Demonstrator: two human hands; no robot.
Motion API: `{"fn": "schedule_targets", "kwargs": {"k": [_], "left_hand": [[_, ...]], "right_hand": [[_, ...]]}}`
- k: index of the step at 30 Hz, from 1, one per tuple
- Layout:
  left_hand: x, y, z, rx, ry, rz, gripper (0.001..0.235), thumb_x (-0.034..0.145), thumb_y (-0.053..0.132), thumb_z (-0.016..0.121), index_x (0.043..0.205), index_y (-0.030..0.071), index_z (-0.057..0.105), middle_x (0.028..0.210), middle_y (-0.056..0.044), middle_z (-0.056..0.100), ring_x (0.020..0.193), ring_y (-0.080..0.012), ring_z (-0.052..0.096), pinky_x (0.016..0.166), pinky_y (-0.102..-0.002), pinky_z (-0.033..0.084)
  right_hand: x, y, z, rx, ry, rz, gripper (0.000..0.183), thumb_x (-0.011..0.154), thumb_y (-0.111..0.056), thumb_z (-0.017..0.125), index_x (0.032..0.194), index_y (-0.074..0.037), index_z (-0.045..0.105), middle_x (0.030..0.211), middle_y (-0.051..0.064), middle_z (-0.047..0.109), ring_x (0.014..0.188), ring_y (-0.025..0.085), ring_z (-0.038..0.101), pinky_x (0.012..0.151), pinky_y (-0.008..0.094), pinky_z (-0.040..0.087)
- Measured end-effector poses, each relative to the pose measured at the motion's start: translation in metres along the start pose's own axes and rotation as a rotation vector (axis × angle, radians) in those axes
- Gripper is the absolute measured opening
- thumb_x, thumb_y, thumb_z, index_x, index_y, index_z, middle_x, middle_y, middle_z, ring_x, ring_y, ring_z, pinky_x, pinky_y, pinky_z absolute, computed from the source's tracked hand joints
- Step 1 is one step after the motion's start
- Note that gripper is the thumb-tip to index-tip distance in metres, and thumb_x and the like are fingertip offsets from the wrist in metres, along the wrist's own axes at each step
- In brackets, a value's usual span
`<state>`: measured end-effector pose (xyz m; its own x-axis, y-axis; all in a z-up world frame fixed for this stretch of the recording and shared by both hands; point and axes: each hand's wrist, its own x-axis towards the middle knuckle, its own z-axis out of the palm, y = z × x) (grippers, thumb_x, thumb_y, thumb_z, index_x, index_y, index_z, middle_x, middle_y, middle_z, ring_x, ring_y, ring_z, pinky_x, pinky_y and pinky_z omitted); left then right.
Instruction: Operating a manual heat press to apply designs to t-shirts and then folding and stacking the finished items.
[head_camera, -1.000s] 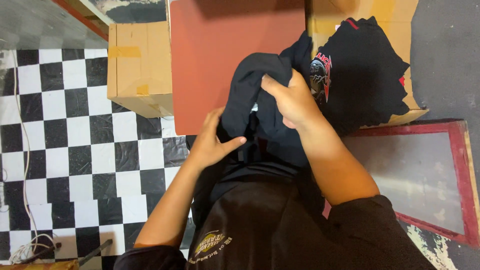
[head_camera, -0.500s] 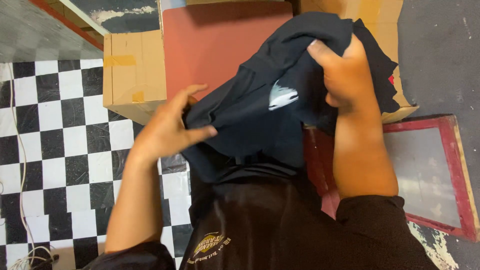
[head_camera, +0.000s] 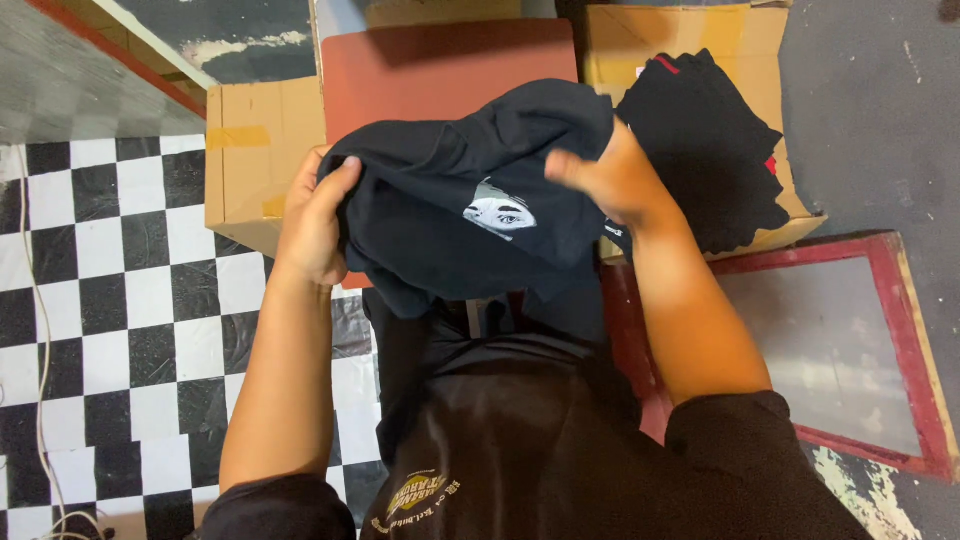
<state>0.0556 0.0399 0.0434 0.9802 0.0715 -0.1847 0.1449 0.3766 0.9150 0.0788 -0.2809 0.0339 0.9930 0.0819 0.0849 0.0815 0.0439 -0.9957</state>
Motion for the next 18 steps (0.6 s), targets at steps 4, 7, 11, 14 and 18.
{"fn": "schedule_targets", "kwargs": {"k": [4, 7, 11, 14, 18], "left_hand": [[0.0, 0.001, 0.007, 0.016, -0.033, -0.016, 0.02, 0.096, 0.016, 0.072, 0.111, 0.006, 0.064, 0.082, -0.013, 0.07, 0.07, -0.0208, 0.075, 0.058, -0.027, 0.063], [-0.003, 0.0, 0.009, 0.043, -0.075, 0.003, 0.028, 0.093, 0.013, 0.074, 0.117, 0.005, 0.062, 0.091, -0.012, 0.07, 0.079, -0.0214, 0.076, 0.064, -0.029, 0.065], [-0.01, 0.014, 0.0, 0.631, -0.18, 0.262, 0.068, 0.065, -0.007, 0.086, 0.127, 0.004, 0.062, 0.105, -0.015, 0.067, 0.102, -0.0287, 0.068, 0.086, -0.039, 0.058], [0.002, -0.017, -0.029, 0.953, -0.023, 0.429, 0.051, 0.07, -0.007, 0.08, 0.118, 0.004, 0.071, 0.097, -0.02, 0.069, 0.095, -0.037, 0.069, 0.078, -0.045, 0.056], [-0.004, -0.059, -0.033, 0.856, 0.245, 0.358, 0.043, 0.077, -0.004, 0.072, 0.118, 0.007, 0.069, 0.093, -0.015, 0.065, 0.089, -0.0289, 0.065, 0.078, -0.039, 0.054]], "right_hand": [[-0.007, 0.003, 0.008, -0.397, -0.187, 0.06, 0.118, 0.038, -0.018, 0.108, 0.141, 0.0, 0.052, 0.134, 0.025, 0.062, 0.128, 0.042, 0.057, 0.114, 0.054, 0.041], [-0.01, 0.035, 0.014, -0.558, -0.196, 0.149, 0.089, 0.051, -0.014, 0.1, 0.129, 0.004, 0.062, 0.122, 0.029, 0.067, 0.12, 0.05, 0.06, 0.106, 0.06, 0.046], [-0.004, 0.055, -0.001, -0.571, 0.12, 0.244, 0.051, 0.077, -0.022, 0.085, 0.122, -0.009, 0.066, 0.113, 0.018, 0.068, 0.112, 0.038, 0.066, 0.099, 0.051, 0.05], [-0.005, 0.039, -0.011, -0.43, 0.126, 0.187, 0.041, 0.091, -0.024, 0.072, 0.127, -0.006, 0.064, 0.123, 0.014, 0.069, 0.114, 0.029, 0.067, 0.099, 0.04, 0.05], [0.001, 0.001, 0.013, -0.158, 0.218, 0.301, 0.037, 0.093, -0.027, 0.074, 0.124, -0.01, 0.069, 0.115, 0.016, 0.074, 0.108, 0.023, 0.068, 0.098, 0.045, 0.055]]}}
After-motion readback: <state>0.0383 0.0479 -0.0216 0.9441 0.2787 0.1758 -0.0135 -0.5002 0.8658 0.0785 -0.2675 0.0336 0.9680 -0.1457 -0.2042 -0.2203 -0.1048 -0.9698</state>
